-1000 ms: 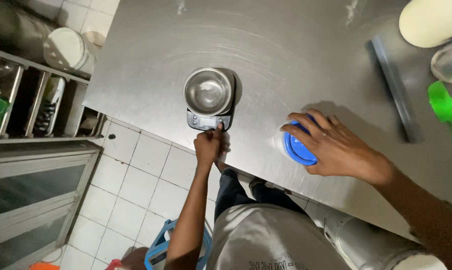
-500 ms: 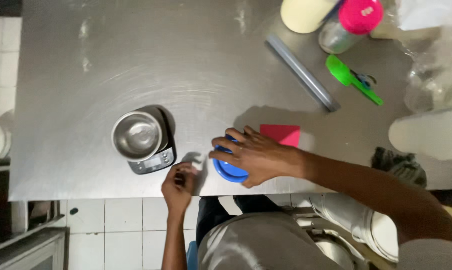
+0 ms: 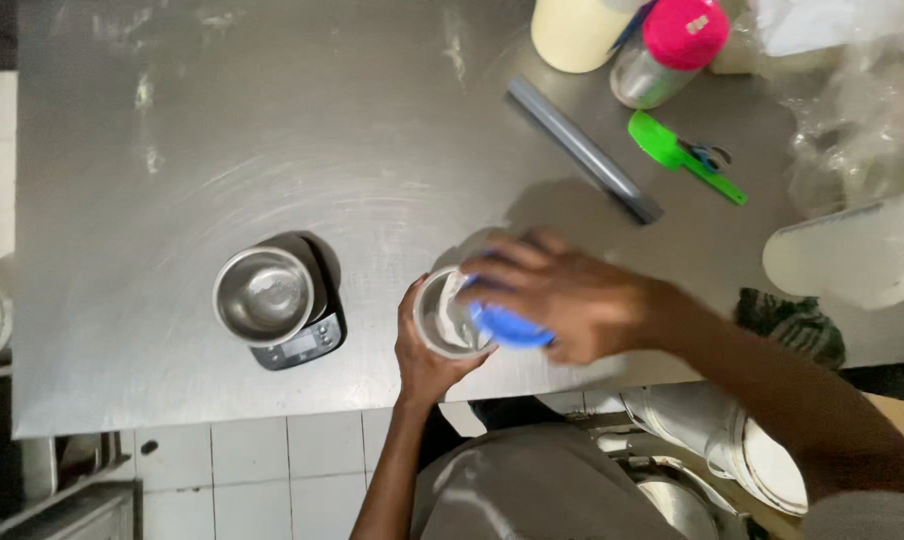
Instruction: The person places several bread loaf tins onto a large metal tray and puts the tray into a proofer, then uses a scraper to clean a metal table before using a digital scale and a spoon to weigh out a white powdered ingredient from a large container into a small bowl.
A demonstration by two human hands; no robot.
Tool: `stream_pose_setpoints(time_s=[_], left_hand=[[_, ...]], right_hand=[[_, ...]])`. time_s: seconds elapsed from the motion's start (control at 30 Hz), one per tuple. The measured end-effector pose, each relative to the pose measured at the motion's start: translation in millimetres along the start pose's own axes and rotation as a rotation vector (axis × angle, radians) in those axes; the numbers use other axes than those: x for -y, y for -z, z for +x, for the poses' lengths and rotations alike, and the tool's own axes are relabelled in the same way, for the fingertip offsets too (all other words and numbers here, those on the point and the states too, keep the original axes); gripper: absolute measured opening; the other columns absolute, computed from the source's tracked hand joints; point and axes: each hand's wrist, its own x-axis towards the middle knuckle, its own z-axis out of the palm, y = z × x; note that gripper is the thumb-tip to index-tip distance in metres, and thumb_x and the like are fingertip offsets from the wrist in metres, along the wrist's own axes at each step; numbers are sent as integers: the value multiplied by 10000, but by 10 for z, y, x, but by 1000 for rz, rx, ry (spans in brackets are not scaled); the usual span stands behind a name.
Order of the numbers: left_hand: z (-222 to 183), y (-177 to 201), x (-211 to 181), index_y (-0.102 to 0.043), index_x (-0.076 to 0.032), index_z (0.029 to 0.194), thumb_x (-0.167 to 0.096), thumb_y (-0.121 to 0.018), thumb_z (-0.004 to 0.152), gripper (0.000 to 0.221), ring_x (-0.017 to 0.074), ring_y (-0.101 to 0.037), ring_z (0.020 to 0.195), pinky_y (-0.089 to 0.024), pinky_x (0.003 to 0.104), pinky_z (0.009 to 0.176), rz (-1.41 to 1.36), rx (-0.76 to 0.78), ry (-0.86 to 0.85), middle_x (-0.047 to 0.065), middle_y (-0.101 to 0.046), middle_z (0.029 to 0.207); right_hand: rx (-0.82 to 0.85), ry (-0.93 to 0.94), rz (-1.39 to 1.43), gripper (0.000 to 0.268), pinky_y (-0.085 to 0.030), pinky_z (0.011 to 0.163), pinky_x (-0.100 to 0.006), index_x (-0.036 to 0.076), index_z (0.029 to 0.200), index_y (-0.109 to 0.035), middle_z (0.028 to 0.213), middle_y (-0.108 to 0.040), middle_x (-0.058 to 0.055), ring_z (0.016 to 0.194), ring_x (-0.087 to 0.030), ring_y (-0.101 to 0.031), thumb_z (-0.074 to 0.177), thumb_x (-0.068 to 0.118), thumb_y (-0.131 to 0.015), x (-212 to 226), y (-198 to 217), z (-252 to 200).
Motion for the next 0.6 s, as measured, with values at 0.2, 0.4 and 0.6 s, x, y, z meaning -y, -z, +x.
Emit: stream_pose_setpoints(time_s=[0.2,0.4,0.6], left_hand=[[324,52,-48,-362,-142,1521,-435,-996,526,1216,277,-505,1430,-529,414,1086,3,191,200,77,-487,1543],[756,-162,28,-208,-157,1595,-418,-997,526,1354,341,-388,1506,-469,474,1143,-88,186,328,111,-304,1678],[515,-45,-236,-101,-87,1618,-444,-871,728,1230,361,-252,1568,-293,544,1243,-98,130,312,189,-217,1696]], right_hand=[[-79,-874,-79,1284,-533,879,-716,264,1505,-418,1593,-418,-32,1403,-391,-447,384,276,-1043,-1570,-1544,-928],[-334,-755,103,1167,-428,1073,-556,105,1568,-366,1618,-423,-116,1474,-345,-400,610,492,-908,-1890,-2171,-1262],[-937,-465,-50,456,-538,936,-436,-21,1377,-664,1281,-723,-238,1126,-368,-701,955,87,-798,-2372,-1062,-1257]])
